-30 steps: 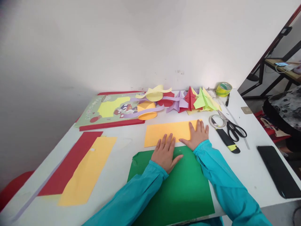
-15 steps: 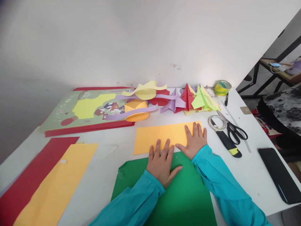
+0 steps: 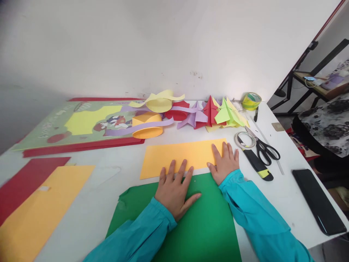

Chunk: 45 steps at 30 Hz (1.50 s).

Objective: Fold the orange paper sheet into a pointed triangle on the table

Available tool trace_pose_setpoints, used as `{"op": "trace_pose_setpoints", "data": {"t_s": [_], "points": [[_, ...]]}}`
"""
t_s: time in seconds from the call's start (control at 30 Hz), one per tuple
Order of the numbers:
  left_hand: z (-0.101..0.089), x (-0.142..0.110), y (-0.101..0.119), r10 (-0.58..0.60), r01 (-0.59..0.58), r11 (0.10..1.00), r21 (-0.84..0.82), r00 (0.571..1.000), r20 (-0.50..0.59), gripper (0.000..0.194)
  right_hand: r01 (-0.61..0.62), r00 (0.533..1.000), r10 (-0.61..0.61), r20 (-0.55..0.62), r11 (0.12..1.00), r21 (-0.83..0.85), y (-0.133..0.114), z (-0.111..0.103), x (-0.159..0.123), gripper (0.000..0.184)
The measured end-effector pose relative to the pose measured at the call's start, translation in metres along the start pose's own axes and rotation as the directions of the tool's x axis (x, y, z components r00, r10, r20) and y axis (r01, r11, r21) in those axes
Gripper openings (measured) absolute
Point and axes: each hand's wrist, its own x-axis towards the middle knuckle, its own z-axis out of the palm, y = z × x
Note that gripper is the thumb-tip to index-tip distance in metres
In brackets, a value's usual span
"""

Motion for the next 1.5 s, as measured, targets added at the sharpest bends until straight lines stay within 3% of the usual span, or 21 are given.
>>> {"op": "trace_pose_setpoints", "data": {"t_s": [0.3,0.57,0.7,0.77,0.87,1.0,1.2,1.37,1.5], "points": [[0.005,-0.002,-0.004,0.032,-0.031,0.999,0.011,0.999,-0.028,0.081,0.002,0.999,-0.003,-0.052,1.0,-0.028,0.027,0.012,-0.002,0.06],[0.002,-0.002,-0.002,0.008,-0.008,1.0,0.011,1.0,-0.016,0.08,-0.013,0.997,0.009,-0.071,0.999,-0.047,0.031,0.019,-0.008,0.063],[0.003,-0.002,-0.002,0.015,-0.015,1.0,0.006,1.0,-0.014,0.08,-0.038,0.985,0.042,-0.166,0.999,0.032,0.022,0.016,-0.009,0.054],[0.003,-0.003,-0.002,0.016,-0.015,1.0,0.002,1.0,-0.018,0.081,-0.056,0.972,0.072,-0.224,0.995,0.079,0.013,0.012,-0.008,0.064],[0.002,-0.003,-0.001,0.018,-0.018,1.0,-0.001,1.0,-0.022,0.081,-0.064,0.972,0.083,-0.219,0.994,0.094,-0.004,0.006,-0.007,0.09],[0.0,-0.002,0.0,0.015,-0.015,1.0,-0.017,1.0,-0.024,0.076,-0.106,0.979,0.115,-0.166,0.992,0.063,-0.016,0.003,-0.005,0.1],[-0.003,-0.002,0.0,0.004,-0.005,0.999,-0.04,1.0,-0.01,0.074,-0.118,0.982,0.132,-0.137,0.988,0.104,-0.013,0.004,-0.006,0.083],[-0.003,-0.003,0.0,0.01,-0.011,0.999,-0.031,1.0,-0.005,0.075,-0.106,0.981,0.125,-0.148,0.986,0.129,0.005,0.007,-0.01,0.061],[-0.002,-0.003,-0.001,0.018,-0.018,1.0,-0.022,1.0,-0.001,0.074,-0.129,0.976,0.146,-0.161,0.985,0.114,0.018,0.011,-0.011,0.056]]}}
